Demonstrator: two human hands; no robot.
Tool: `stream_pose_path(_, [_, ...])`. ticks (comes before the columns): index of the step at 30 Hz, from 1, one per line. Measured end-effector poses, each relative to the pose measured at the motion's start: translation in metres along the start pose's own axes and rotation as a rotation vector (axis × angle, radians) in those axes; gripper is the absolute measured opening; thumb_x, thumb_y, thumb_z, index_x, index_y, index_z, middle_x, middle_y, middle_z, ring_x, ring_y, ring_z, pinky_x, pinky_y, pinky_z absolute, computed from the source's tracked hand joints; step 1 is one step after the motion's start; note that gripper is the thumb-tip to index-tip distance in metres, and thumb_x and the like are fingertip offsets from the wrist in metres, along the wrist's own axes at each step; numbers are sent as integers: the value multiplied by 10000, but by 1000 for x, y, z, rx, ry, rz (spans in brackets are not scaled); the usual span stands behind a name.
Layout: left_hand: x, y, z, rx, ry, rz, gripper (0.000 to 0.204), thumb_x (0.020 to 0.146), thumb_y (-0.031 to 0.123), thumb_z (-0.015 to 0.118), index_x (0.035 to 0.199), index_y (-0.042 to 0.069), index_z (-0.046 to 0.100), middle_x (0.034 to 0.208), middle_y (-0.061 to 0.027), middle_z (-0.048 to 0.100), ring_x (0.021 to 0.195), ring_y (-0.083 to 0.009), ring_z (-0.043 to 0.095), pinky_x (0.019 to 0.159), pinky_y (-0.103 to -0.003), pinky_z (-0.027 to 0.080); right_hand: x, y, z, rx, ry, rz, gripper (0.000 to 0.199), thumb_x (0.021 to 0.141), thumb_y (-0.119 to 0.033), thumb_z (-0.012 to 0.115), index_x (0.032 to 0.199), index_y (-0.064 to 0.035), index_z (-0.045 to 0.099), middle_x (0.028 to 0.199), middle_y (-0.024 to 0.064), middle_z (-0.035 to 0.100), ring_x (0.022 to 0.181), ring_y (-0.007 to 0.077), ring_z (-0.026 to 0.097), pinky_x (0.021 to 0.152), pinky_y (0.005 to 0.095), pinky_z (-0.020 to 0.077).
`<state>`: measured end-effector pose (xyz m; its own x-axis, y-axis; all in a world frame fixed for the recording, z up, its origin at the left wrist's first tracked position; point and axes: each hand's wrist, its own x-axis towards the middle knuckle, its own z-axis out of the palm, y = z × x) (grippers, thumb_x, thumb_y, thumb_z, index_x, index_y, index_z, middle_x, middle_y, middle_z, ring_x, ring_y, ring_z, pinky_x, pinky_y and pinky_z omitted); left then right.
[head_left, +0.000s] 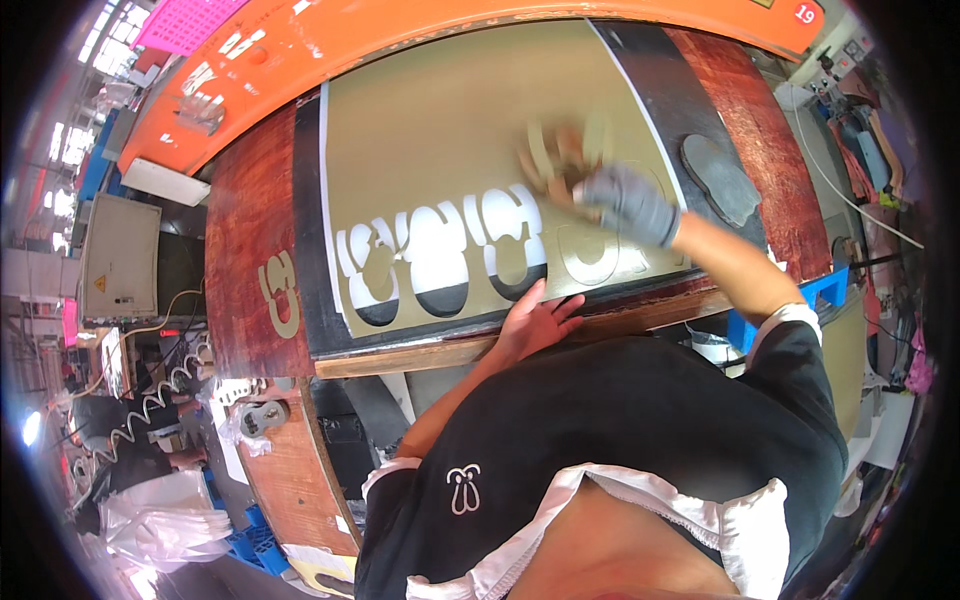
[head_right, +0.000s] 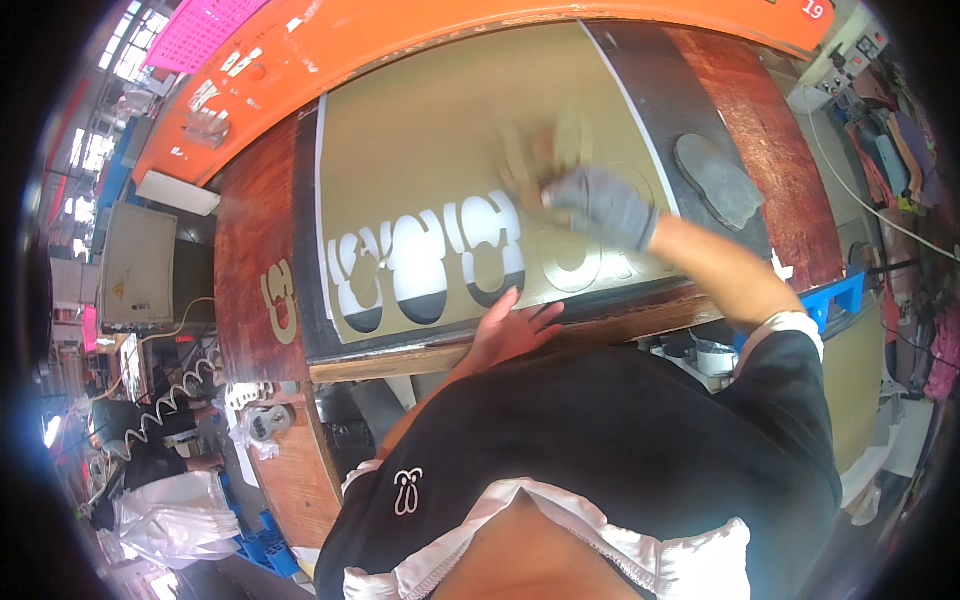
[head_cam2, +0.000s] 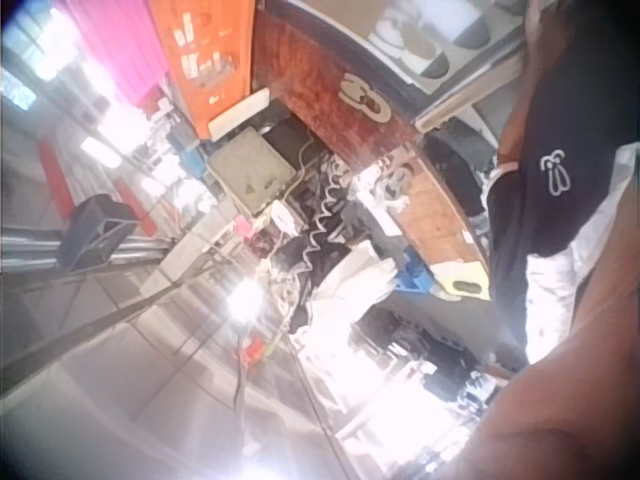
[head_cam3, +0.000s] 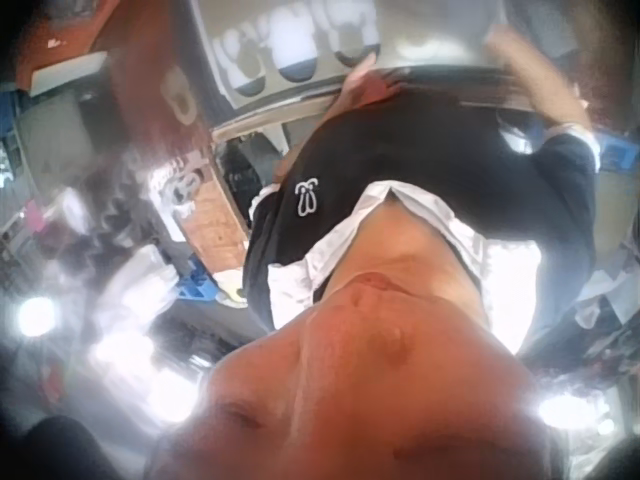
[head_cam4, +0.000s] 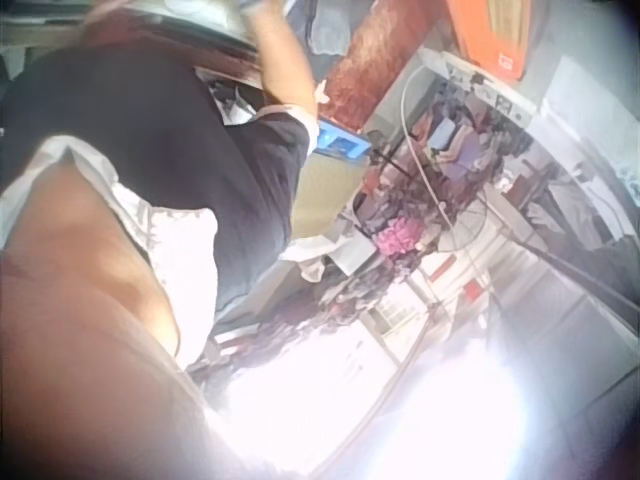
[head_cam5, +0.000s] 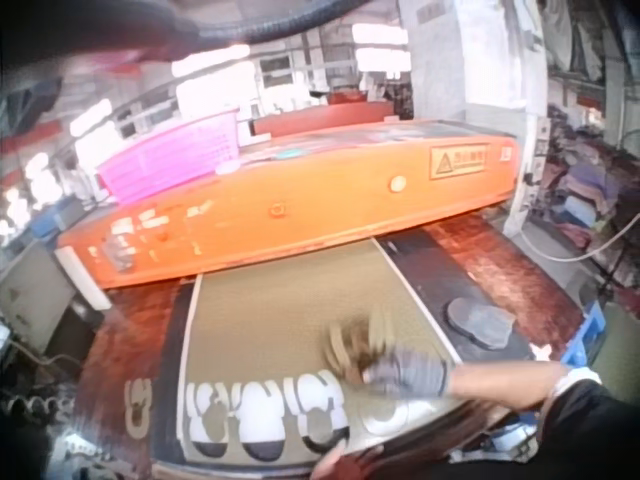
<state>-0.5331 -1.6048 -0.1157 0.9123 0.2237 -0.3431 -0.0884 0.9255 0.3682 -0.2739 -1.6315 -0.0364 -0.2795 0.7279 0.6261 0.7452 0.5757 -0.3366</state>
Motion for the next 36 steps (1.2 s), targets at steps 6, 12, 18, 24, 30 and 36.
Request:
stream_pose_path(6, [37, -6, 23, 39, -40, 109, 434, 952, 343, 481, 1302, 94, 425, 1333, -87, 489, 1266, -245, 396, 1006, -420, 324, -76, -28, 24, 39, -23, 139, 460, 755, -173, 706, 1160, -42, 532, 992, 193, 598, 920, 385, 574, 817, 455, 465])
stream_pose_path(12, [37, -5, 25, 18, -62, 43, 480, 981, 404, 398, 1320, 64, 400, 1371, -122, 459, 1256, -272, 425, 1005, -410, 343, -63, -31, 14, 215, -41, 388, 439, 755, -197, 724, 1128, -31, 562, 1019, 175, 609, 943, 290, 594, 795, 389, 481])
stream_pose_path(18, [22, -7, 0, 97, 174, -5, 405, 1001, 368, 374, 1239, 58, 482, 1251, -112, 566, 1171, -247, 526, 961, -397, 415, -8, 15, -51, 915, 285, 717, 295, 813, -151, 634, 1087, -47, 599, 950, 49, 627, 838, 120, 585, 732, 287, 487])
stream_pose_path(24, [21, -20, 7, 105, 26, 36, 410, 976, 395, 440, 1280, 122, 445, 1311, -96, 485, 1166, -256, 498, 975, -408, 405, 31, 38, -144, 761, 587, 586, 142, 882, -193, 591, 951, -70, 615, 828, 41, 604, 756, 128, 562, 663, 275, 461])
stream_pose_path(30, [77, -37, 29, 20, -165, -245, 405, 954, 371, 493, 1305, 189, 404, 1408, -7, 364, 1263, -248, 383, 984, -418, 372, -69, 4, -78, -253, 31, 177, 420, 723, -122, 709, 1127, -97, 594, 1053, 116, 633, 914, 303, 608, 791, 377, 500])
stream_pose_path(36, [99, -48, 53, 151, -238, -44, 434, 935, 382, 478, 1270, 109, 440, 1412, -93, 379, 1330, -272, 316, 1037, -447, 281, -142, -22, -36, -85, 98, 248, 420, 770, -128, 680, 1157, -45, 541, 1014, 175, 616, 864, 351, 607, 753, 407, 486])
